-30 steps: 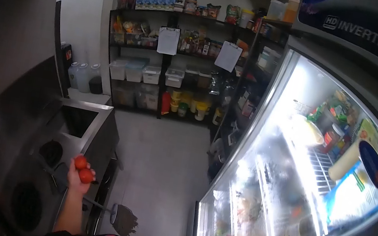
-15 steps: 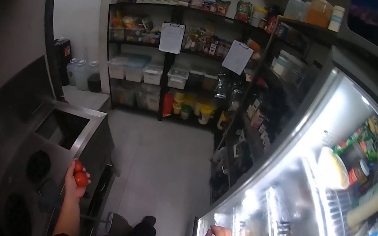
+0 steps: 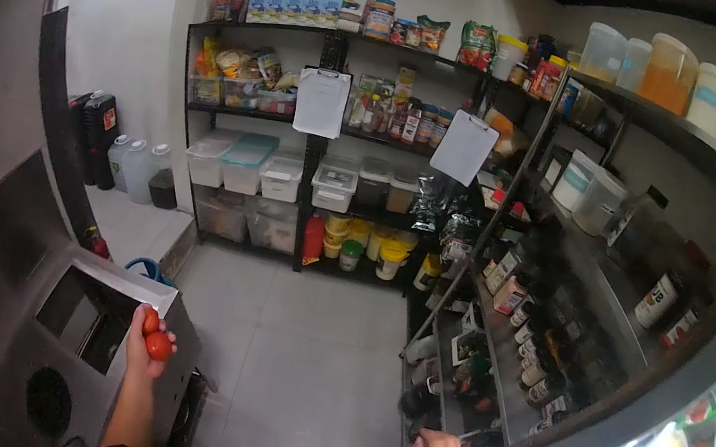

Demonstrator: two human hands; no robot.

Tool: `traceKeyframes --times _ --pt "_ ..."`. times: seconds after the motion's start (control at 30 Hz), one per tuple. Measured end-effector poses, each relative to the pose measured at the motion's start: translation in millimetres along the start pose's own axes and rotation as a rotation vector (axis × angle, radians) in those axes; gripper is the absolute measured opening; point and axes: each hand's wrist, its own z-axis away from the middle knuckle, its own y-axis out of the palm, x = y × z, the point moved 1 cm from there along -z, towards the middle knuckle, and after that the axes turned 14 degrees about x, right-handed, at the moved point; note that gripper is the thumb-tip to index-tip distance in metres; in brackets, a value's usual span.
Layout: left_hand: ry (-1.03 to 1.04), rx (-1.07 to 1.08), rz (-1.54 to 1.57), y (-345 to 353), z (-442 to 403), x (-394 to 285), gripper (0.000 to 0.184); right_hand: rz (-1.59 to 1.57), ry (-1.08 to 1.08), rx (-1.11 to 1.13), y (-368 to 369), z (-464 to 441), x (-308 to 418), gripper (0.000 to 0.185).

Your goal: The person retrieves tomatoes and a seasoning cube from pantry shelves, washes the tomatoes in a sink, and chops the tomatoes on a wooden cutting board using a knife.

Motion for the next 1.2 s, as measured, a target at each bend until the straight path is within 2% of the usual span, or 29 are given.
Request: traceKeyframes --times 0.1,0.23,0.3,0.53,0.67,0.83,1.03,1.2 --pt "-0.026 0.058 0.065 9.8 -48.5 15.0 0.033 0.023 0.131 0.026 17.4 -12.4 -20.9 0.015" --pt "-0.091 0.102 0.085 32.0 -105.0 46.0 0.035 0.066 0.114 0.002 30.0 -39.6 -41.5 0.011" --pt "-0.127 0.133 0.105 42.5 -130.9 63.5 0.035 0.049 0.180 -0.022 40.2 -55.3 -56.1 0.011" --pt "-0.068 0.087 0.118 74.8 -221.6 97.7 0.038 0.029 0.187 -0.117 81.0 -136.6 -145.6 0.012" --pt "0.007 0.047 0.082 89.0 -277.9 97.7 0.040 -0.095 0.239 -0.097 110.6 -193.0 -195.1 0.012" --pt "0.138 -0.056 -0.024 114.1 -322.9 92.8 0.041 -0.116 0.119 -0.066 149.4 -284.7 -239.5 0.011" --pt "0.219 -0.219 -0.122 102.5 -380.4 102.9 0.040 -0.141 -0.088 -0.081 198.1 -411.1 -264.9 0.012" --pt "0.236 -0.241 -0.144 98.3 -464.9 105.5 0.036 -0.123 -0.097 -0.162 248.7 -497.4 -289.4 0.015"
